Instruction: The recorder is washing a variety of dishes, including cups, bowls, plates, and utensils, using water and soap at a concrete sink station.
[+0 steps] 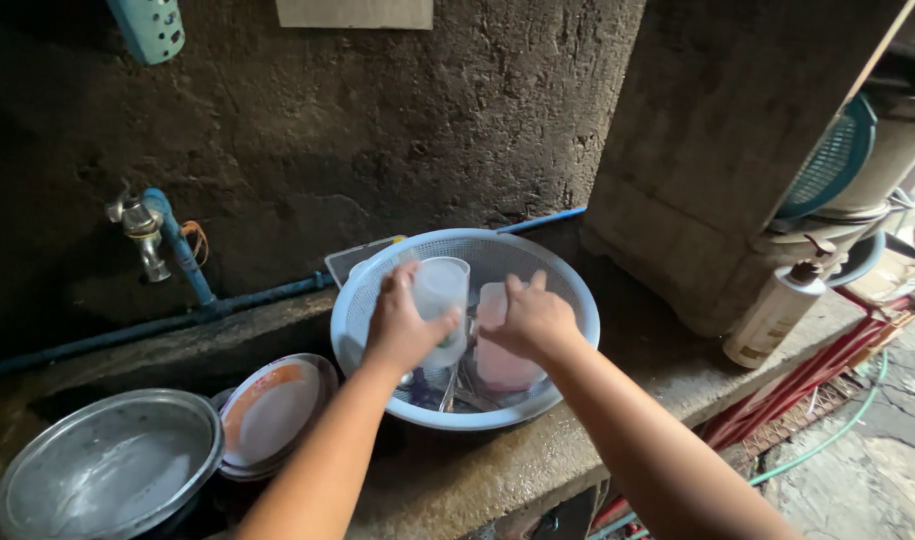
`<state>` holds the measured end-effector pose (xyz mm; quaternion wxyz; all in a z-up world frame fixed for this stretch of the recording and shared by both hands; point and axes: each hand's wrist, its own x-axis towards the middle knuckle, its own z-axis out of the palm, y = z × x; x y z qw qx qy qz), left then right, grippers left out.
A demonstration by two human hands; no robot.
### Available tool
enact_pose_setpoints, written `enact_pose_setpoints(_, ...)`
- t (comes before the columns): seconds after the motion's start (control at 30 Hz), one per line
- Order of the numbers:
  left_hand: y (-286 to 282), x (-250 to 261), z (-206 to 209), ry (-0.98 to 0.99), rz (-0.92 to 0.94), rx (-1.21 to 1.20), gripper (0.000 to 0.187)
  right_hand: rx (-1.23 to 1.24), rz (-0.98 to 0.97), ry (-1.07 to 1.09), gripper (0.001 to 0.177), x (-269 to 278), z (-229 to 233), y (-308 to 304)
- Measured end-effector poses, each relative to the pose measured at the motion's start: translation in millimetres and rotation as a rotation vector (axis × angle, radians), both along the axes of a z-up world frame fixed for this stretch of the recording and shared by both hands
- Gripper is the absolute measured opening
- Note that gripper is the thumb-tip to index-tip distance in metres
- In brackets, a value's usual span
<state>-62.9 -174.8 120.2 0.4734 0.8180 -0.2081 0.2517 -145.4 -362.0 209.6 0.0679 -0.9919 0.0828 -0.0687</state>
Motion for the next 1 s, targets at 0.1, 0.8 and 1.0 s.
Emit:
enact_pose_setpoints(0.1, -4.8, -9.1, -0.8, 0.041, -0.091, 0.111, 0.093, 0.019, 0.005, 0.067, 0.085, -2.0, -3.3, -2.5)
enact_pose_setpoints(0.8, 93.9, -38.6, 21.0, -0.105, 0.171, -0.023, 0.052, 0.401, 0.796, -0.543, 0.013, -6.9, -12.4, 105.9)
enact_pose_setpoints(1.0, 214.6, -66.7, 1.3, -0.106, 0.252, -0.070, 0.025, 0.532, 0.949, -0.457, 0.013, 3.9, -34.1, 206.6)
